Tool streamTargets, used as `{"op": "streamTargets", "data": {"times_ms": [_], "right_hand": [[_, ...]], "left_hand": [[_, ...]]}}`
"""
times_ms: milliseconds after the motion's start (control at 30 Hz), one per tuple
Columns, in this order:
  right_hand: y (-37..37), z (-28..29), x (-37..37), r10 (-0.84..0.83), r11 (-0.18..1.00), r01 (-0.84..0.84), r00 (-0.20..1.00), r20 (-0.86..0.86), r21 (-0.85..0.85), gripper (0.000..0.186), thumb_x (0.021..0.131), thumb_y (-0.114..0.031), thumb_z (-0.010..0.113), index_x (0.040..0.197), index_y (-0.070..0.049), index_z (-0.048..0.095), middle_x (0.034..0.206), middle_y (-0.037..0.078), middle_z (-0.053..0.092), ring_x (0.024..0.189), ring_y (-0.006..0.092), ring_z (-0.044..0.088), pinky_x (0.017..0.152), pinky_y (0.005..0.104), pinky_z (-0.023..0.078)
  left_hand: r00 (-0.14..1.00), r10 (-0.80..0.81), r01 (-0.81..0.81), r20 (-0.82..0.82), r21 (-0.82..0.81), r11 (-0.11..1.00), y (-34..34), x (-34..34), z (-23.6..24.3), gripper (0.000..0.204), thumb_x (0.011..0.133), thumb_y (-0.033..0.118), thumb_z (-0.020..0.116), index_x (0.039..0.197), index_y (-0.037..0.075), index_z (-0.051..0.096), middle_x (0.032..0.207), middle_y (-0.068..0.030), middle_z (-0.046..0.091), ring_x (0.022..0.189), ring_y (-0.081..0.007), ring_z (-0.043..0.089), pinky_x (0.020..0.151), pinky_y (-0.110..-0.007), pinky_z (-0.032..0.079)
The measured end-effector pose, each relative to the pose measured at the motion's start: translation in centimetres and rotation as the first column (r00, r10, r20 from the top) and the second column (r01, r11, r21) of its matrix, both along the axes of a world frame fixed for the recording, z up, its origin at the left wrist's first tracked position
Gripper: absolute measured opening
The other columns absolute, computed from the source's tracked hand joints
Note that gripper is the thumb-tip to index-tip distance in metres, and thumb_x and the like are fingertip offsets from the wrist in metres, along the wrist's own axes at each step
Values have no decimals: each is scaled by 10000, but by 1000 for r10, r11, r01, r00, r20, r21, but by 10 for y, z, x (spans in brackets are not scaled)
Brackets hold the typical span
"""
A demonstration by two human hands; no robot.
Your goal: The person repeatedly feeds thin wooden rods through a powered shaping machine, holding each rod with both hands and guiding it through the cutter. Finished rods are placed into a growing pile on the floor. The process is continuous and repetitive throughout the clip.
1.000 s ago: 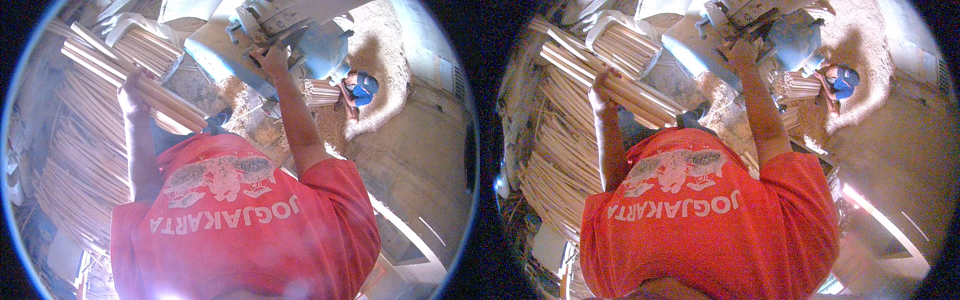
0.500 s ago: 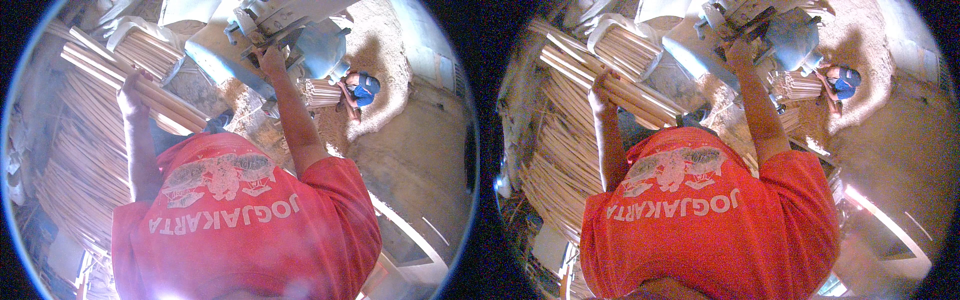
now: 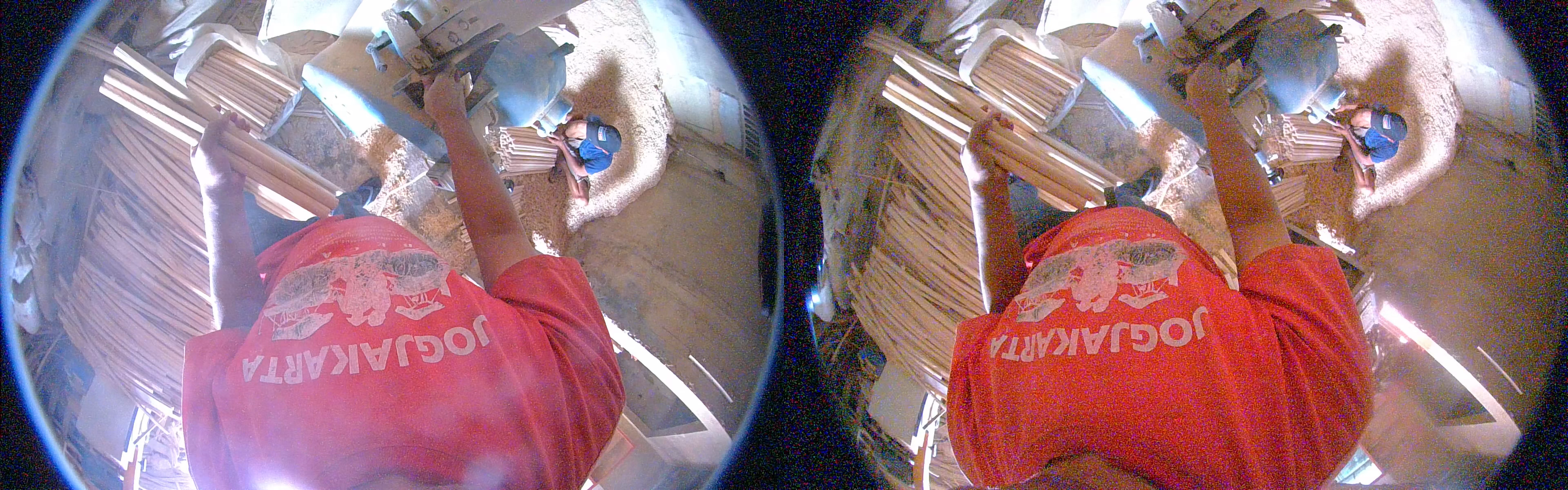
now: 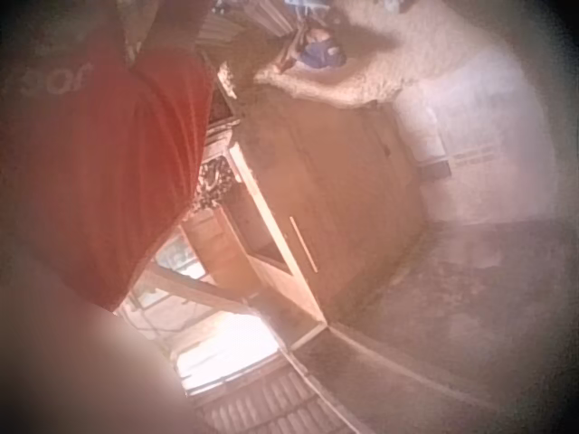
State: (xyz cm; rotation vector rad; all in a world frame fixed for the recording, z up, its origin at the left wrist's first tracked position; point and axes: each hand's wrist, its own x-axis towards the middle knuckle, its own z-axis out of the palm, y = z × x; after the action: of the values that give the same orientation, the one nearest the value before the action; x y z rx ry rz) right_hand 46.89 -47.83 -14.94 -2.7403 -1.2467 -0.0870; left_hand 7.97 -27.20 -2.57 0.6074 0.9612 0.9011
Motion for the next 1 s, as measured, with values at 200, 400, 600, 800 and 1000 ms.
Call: {"op": "streamTargets", "data": {"times_ms": [200,400,600,800,1000], "right_hand": [[0,-10,11,-54,998,51,990,-134,-26,421,993,-334,521,994,66,652,984,319,670,949,477,654,864,552,507],[-3,-30,24,-8,990,4,1000,-27,-142,308,950,-235,525,920,31,679,926,288,684,897,451,671,827,545,516],[-6,-41,32,86,979,-71,994,72,-191,238,882,-164,552,915,40,668,875,258,691,853,406,693,807,521,531],[-1,-45,37,71,969,-30,985,160,-245,246,855,-151,559,946,52,663,903,245,691,891,404,682,832,506,528],[6,-28,25,-92,996,89,980,179,26,237,849,-154,569,954,33,670,939,236,691,920,400,672,862,498,507]], "left_hand": [[1000,-10,11,-19,23,1000,-4,-2,3,463,866,62,646,1272,-97,490,886,-145,630,829,-242,638,775,-354,528],[1000,-19,18,16,52,998,-4,-5,-3,488,861,104,668,1274,-99,506,905,-139,649,835,-244,641,778,-335,512],[999,-34,34,-8,5,999,2,-6,-8,497,860,94,652,1284,-114,498,902,-152,646,840,-245,642,781,-339,516],[1000,-28,29,-10,39,999,-4,-5,-1,505,864,95,652,1289,-124,490,891,-148,634,847,-244,637,789,-346,514],[1000,-17,18,-21,41,999,-4,-7,-6,468,867,105,661,1252,-124,529,888,-136,634,855,-237,639,798,-345,511]]}}
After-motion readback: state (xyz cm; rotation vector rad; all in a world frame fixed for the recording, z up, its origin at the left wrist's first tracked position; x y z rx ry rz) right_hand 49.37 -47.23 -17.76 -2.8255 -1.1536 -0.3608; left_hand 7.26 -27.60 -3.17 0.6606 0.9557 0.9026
